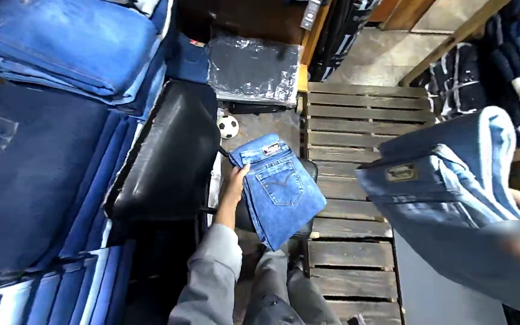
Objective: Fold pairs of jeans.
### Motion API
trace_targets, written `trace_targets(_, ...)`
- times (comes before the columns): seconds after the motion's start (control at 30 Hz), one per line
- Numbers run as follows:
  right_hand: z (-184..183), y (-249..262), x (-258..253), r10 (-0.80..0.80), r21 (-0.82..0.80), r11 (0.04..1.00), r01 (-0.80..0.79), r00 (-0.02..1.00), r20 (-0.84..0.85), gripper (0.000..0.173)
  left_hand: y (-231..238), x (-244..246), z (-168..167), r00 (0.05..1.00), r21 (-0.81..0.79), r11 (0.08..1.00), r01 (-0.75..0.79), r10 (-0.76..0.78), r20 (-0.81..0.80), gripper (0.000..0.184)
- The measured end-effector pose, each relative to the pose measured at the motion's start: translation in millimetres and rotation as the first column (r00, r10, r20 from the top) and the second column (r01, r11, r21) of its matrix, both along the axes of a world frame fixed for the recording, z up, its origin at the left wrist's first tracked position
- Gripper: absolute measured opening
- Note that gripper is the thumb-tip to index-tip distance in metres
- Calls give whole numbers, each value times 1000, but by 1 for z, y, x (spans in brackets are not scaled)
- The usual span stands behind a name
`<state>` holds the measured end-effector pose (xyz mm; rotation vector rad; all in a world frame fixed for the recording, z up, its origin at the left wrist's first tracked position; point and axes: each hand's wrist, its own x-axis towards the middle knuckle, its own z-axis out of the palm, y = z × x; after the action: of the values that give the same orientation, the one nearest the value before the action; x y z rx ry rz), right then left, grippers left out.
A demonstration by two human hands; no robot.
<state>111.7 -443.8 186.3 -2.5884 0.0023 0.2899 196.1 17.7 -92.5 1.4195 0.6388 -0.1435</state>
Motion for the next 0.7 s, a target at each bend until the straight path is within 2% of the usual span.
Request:
trace_targets(0.07,-9,1,1,-16,81,997,15,1000,6,74,3,-3,18,999,297,954,38,-46,18,57)
trace_targets(0.1,-12,10,4,-25,160,987,19,999,37,74,6,-10,30,998,412,911,19,-40,42,60)
trace_targets(0.13,-12,28,9,-45,269,963,28,997,56,73,8,-19,42,996,461,887,-23,-21,89,60)
trace_targets(0.17,-13,50,17,-83,415,908,53,995,54,69,7,-29,55,989,442,894,-77,11,150,50)
trace_targets(0.2,-19,71,28,-107,555,829,71,994,32,65,1,-39,72,982,359,927,-109,46,181,41)
trace_targets(0.27,-52,105,59,-24,744,666,58,998,-57,60,-21,-56,114,983,49,987,-153,147,107,56)
trace_targets(0.3,-78,119,75,52,799,596,77,990,-134,60,-29,-62,119,977,-60,978,-198,202,73,65)
trace_targets(0.33,-108,132,90,138,809,580,97,967,-215,60,-33,-65,114,973,-141,967,-212,222,64,72)
trace_targets(0.37,-140,143,102,210,774,623,112,930,-303,62,-36,-68,102,974,-155,966,-206,218,65,76)
trace_targets(0.43,-205,156,115,294,673,732,103,844,-449,63,-37,-74,66,985,-27,989,-148,150,81,76)
trace_targets(0.47,-231,161,115,287,639,762,106,829,-480,62,-39,-74,53,989,72,990,-125,119,87,79)
trace_targets(0.5,-244,163,114,261,630,767,125,835,-484,62,-43,-72,46,988,151,979,-136,124,89,84)
trace_targets(0.53,-248,163,113,236,635,759,141,850,-471,61,-48,-69,43,984,217,963,-162,141,109,82)
trace_targets(0.63,-242,156,102,139,636,738,225,871,-470,51,-56,-67,47,967,407,889,-210,126,224,57)
trace_targets(0.7,-237,155,106,90,613,747,257,874,-477,51,-53,-38,56,927,488,832,-264,80,366,44)
